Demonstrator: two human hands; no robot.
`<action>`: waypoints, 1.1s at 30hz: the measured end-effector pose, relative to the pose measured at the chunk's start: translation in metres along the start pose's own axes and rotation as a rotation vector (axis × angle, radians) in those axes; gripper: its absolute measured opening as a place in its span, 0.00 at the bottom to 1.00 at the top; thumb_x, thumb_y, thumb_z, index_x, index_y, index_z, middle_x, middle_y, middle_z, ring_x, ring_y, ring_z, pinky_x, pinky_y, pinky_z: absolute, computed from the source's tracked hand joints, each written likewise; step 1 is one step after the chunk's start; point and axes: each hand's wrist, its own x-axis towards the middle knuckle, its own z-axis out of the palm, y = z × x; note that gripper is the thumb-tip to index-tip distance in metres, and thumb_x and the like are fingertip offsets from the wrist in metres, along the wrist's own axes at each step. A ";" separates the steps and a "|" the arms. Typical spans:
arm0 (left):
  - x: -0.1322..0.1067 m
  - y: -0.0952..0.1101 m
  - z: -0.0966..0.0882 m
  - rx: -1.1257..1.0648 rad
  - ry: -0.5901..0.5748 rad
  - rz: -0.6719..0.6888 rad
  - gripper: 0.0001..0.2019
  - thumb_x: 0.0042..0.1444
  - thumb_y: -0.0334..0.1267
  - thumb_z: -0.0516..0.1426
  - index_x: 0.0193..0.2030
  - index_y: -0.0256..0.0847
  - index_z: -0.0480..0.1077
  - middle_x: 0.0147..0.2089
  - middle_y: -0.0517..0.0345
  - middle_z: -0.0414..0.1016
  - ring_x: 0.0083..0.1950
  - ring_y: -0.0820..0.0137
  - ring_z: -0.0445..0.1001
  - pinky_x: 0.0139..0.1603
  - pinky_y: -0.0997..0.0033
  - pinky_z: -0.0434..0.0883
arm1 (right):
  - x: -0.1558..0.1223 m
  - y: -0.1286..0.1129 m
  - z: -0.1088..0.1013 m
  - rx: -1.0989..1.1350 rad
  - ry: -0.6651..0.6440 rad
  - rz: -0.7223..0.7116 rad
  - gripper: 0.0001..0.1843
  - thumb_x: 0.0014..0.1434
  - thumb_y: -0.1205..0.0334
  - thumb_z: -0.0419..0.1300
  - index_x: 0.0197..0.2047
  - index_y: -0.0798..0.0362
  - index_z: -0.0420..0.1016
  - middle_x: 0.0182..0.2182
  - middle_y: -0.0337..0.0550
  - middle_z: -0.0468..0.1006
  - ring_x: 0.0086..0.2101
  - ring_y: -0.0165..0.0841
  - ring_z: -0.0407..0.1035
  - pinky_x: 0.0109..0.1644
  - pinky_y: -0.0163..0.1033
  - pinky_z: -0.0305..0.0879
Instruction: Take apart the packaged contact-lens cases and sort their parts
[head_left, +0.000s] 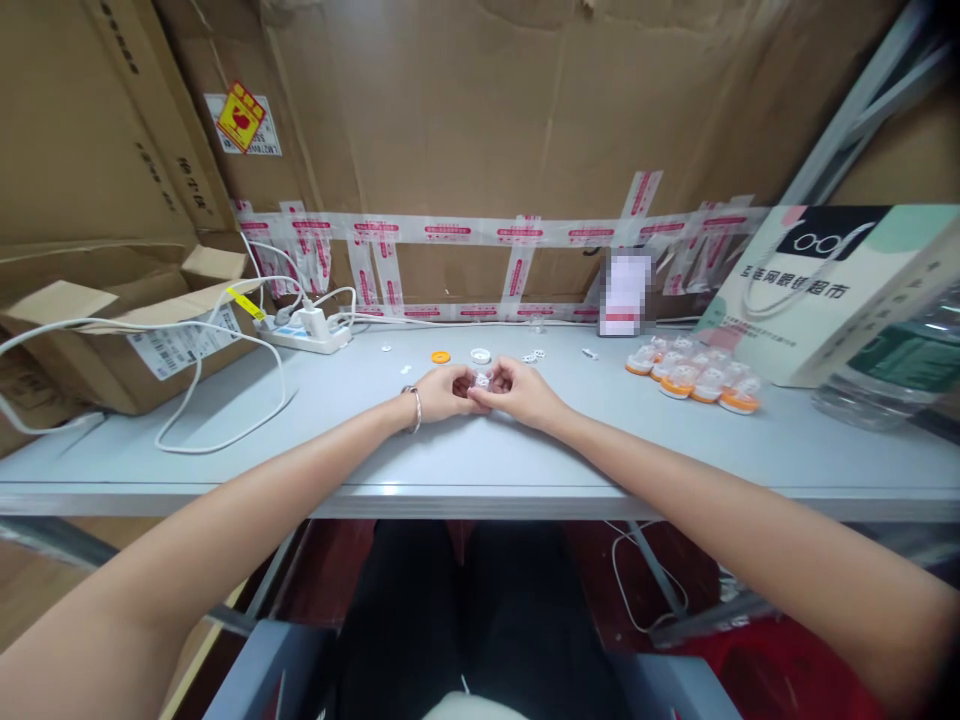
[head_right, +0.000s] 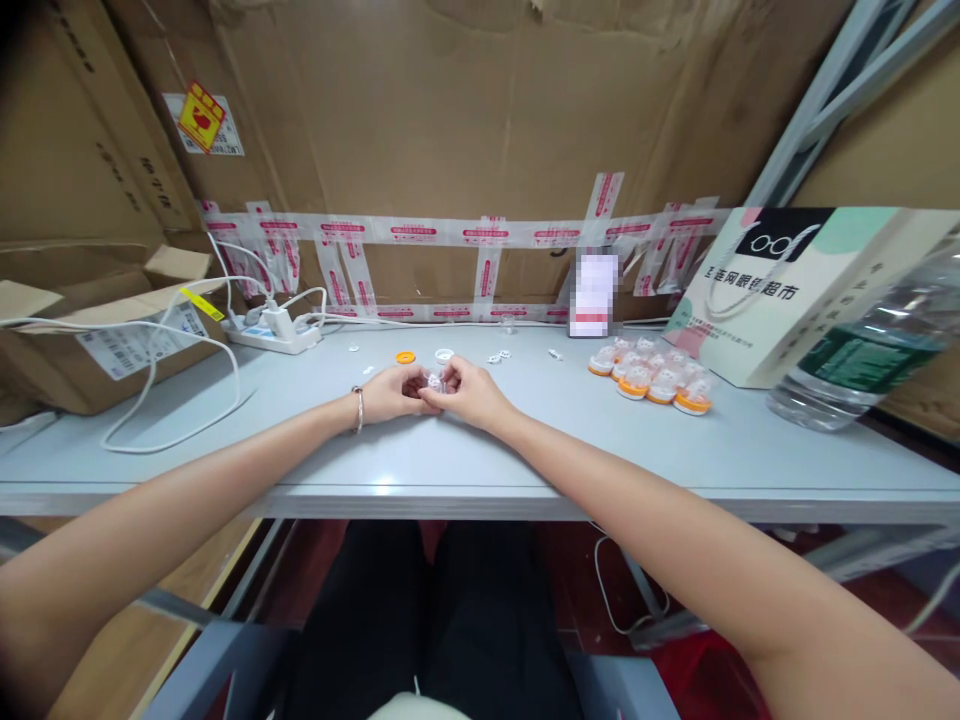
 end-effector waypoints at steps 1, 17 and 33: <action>0.000 0.000 0.000 0.004 0.002 0.007 0.17 0.33 0.36 0.65 0.28 0.34 0.63 0.23 0.68 0.64 0.25 0.80 0.63 0.29 0.77 0.62 | -0.001 -0.001 0.000 0.005 -0.002 -0.005 0.15 0.45 0.53 0.60 0.30 0.52 0.60 0.19 0.31 0.63 0.22 0.26 0.57 0.26 0.32 0.53; -0.003 -0.005 0.000 -0.014 0.037 0.083 0.24 0.38 0.31 0.64 0.42 0.35 0.59 0.30 0.64 0.66 0.30 0.77 0.67 0.35 0.74 0.66 | -0.003 -0.012 -0.001 -0.046 0.059 -0.115 0.14 0.51 0.51 0.57 0.36 0.52 0.63 0.21 0.31 0.59 0.22 0.26 0.54 0.27 0.32 0.53; -0.004 -0.008 -0.004 0.099 0.063 0.089 0.25 0.39 0.36 0.65 0.43 0.38 0.60 0.37 0.58 0.66 0.34 0.76 0.66 0.41 0.70 0.67 | 0.103 0.109 -0.118 -0.751 0.261 0.401 0.21 0.46 0.65 0.61 0.45 0.60 0.68 0.38 0.55 0.75 0.40 0.42 0.69 0.41 0.42 0.61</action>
